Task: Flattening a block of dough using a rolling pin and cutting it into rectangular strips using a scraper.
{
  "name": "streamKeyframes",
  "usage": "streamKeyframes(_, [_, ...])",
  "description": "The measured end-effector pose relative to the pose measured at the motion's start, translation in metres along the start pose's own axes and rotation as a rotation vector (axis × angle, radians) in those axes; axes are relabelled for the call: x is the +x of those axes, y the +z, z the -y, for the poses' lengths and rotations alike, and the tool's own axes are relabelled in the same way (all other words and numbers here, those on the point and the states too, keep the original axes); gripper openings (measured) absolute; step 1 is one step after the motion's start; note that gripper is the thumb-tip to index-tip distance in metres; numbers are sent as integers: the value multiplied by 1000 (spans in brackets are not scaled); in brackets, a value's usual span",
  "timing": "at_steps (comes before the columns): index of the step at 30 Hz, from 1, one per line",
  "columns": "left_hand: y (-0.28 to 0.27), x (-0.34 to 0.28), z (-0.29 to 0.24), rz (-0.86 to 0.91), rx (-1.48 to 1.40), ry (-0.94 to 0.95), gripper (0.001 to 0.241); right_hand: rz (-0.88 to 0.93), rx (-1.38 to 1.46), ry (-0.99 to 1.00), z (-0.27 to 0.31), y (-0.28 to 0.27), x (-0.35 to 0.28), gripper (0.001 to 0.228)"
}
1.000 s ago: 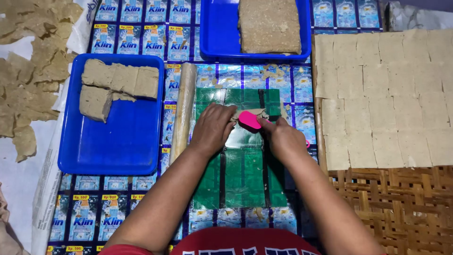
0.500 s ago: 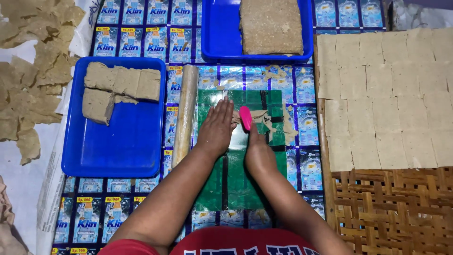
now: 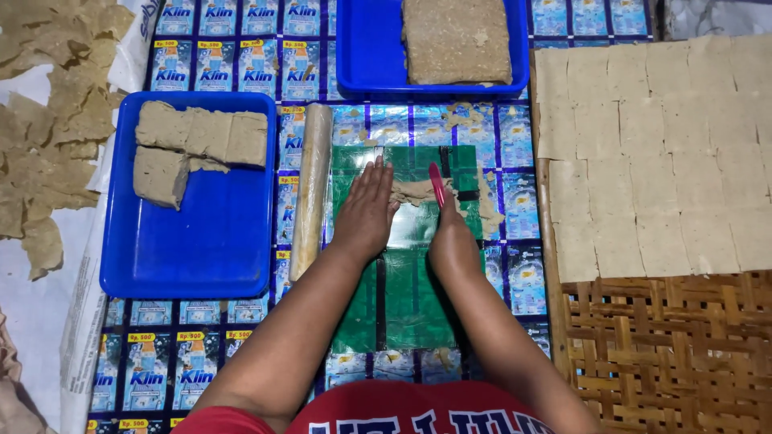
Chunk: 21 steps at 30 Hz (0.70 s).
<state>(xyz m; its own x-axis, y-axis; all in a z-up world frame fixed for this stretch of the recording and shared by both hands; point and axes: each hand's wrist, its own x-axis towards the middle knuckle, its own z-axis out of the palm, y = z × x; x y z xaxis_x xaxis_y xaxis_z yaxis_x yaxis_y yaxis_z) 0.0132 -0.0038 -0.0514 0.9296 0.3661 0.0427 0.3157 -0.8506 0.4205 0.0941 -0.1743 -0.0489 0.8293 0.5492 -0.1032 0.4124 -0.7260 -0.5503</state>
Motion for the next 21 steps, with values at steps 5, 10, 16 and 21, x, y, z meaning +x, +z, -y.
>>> streamKeyframes(5, [-13,-4,6,-50,-261,21,66,-55,41,24,-9,-30,-1,49])
streamKeyframes(10, [-9,-12,-2,-161,-133,-31,49,-148,162,-77,-20,-37,47,33])
streamKeyframes(16, [-48,-37,13,-255,87,-128,49,-5,100,-126,-6,-41,54,27])
streamKeyframes(21, [-56,-56,30,-223,63,-369,83,-112,174,-131,-10,-10,51,24])
